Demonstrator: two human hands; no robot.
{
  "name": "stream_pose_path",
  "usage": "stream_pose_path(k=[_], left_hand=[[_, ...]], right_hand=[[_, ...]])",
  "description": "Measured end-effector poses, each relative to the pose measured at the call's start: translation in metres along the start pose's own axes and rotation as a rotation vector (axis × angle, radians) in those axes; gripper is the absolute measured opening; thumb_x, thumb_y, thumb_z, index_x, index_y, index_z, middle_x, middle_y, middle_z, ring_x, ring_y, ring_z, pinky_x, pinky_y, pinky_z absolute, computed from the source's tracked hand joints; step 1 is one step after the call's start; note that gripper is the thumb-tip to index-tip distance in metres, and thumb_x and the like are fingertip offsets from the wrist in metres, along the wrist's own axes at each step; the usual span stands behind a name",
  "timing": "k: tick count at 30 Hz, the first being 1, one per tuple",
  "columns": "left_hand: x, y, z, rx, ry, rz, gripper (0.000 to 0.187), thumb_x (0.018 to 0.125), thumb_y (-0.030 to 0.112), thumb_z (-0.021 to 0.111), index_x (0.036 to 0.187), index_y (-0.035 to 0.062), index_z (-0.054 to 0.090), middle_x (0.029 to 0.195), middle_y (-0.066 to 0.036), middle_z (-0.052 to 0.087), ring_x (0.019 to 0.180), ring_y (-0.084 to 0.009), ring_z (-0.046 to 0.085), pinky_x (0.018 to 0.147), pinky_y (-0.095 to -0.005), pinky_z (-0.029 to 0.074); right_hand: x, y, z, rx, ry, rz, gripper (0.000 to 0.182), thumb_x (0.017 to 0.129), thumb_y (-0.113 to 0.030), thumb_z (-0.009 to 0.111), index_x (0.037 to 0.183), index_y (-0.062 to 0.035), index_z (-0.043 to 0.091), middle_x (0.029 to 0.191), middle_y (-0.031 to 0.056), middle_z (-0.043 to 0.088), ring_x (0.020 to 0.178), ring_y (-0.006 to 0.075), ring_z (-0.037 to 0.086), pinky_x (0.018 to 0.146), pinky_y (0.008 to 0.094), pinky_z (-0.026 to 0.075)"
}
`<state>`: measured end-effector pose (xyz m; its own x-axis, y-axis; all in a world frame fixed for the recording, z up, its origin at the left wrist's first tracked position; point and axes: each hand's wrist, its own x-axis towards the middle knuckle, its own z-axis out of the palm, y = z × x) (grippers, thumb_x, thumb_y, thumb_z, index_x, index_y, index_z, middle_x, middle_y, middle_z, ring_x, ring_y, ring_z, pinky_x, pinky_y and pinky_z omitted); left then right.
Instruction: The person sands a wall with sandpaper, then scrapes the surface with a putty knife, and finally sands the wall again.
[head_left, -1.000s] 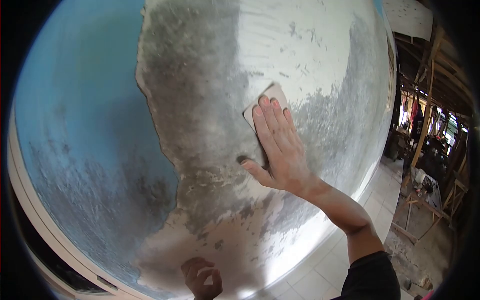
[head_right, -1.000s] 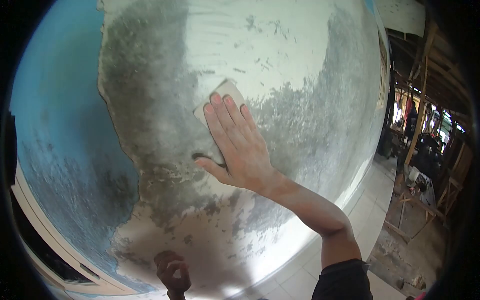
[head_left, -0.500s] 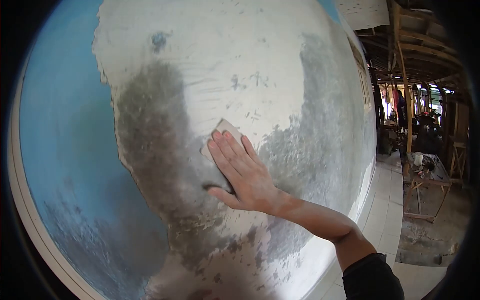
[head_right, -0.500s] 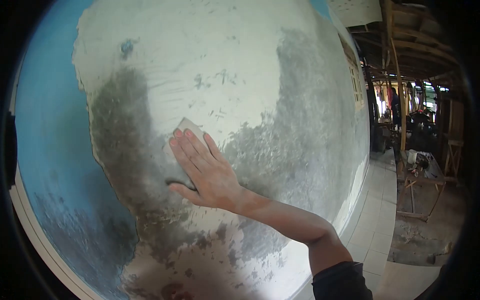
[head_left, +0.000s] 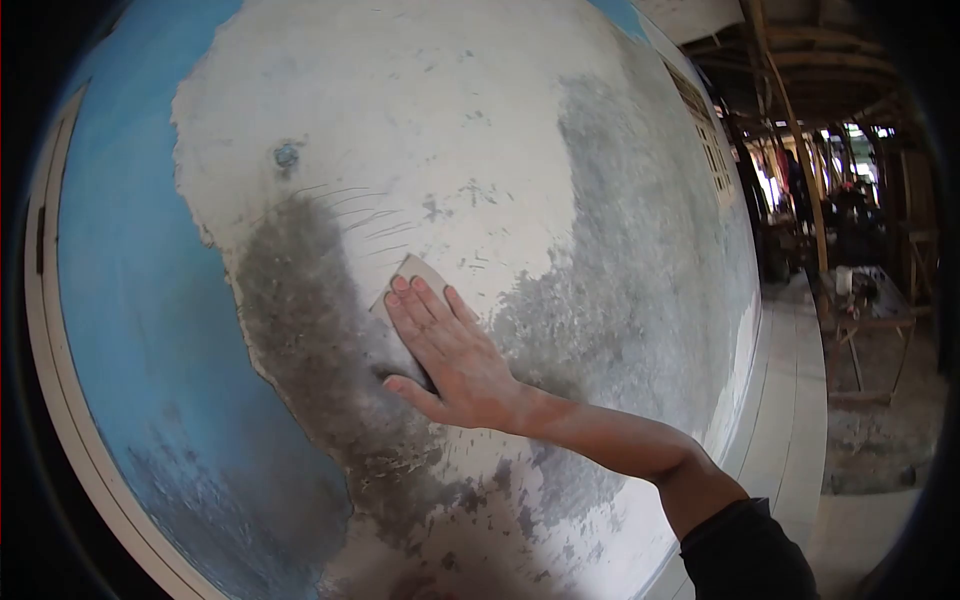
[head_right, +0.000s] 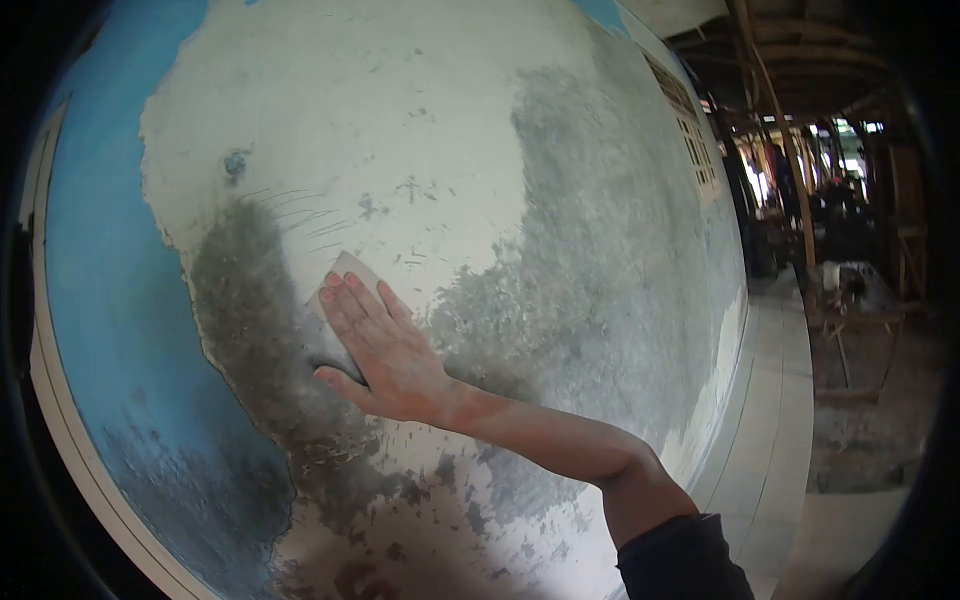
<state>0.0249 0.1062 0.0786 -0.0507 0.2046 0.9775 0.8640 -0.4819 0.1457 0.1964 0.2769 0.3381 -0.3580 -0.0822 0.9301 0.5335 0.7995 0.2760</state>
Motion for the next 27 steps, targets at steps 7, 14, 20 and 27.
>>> stream_pose_path(k=[7, 14, 20, 27], left_hand=[[0.046, -0.001, -0.008, 0.117, -0.014, 0.184, 0.026, 0.091, 0.023, 0.059, 0.074, 0.0047, 0.063, 0.097, -0.014, 0.061, 0.097, -0.033, 0.057, 0.083, -0.0463, 0.045], [0.144, 0.0, -0.026, 0.098, 0.181, 0.231, 0.037, 0.099, 0.025, 0.05, 0.078, -0.0039, 0.061, 0.111, -0.018, 0.059, 0.101, -0.0305, 0.056, 0.081, -0.0397, 0.046], [0.211, -0.012, -0.039, -0.01, 0.086, 0.319, 0.029, 0.097, 0.016, 0.053, 0.082, -0.0076, 0.061, 0.111, -0.017, 0.059, 0.096, -0.0274, 0.058, 0.077, -0.0366, 0.047], [0.314, 0.016, -0.031, 0.24, 0.18, 0.451, 0.013, 0.093, 0.006, 0.057, 0.09, -0.0054, 0.063, 0.11, -0.014, 0.061, 0.1, -0.0263, 0.059, 0.088, -0.0349, 0.045]], right_hand=[[-0.024, -0.002, 0.004, 0.112, 0.084, 0.0, 0.074, 0.096, -0.047, 0.043, 0.147, 0.0027, 0.022, 0.154, 0.0194, 0.022, 0.145, 0.0319, 0.015, 0.118, 0.0474, 0.011], [-0.008, -0.003, 0.015, 0.092, 0.194, 0.027, 0.073, 0.096, -0.048, 0.045, 0.145, 0.0023, 0.027, 0.154, 0.0179, 0.022, 0.145, 0.0304, 0.017, 0.118, 0.0466, 0.013], [-0.022, 0.007, 0.008, 0.121, 0.142, -0.079, 0.073, 0.096, -0.049, 0.044, 0.145, 0.0019, 0.027, 0.154, 0.018, 0.022, 0.145, 0.03, 0.017, 0.118, 0.0462, 0.014], [-0.001, 0.001, 0.0, 0.15, 0.131, 0.003, 0.073, 0.097, -0.049, 0.043, 0.146, 0.0019, 0.026, 0.154, 0.0176, 0.024, 0.144, 0.0306, 0.018, 0.117, 0.0464, 0.015]])
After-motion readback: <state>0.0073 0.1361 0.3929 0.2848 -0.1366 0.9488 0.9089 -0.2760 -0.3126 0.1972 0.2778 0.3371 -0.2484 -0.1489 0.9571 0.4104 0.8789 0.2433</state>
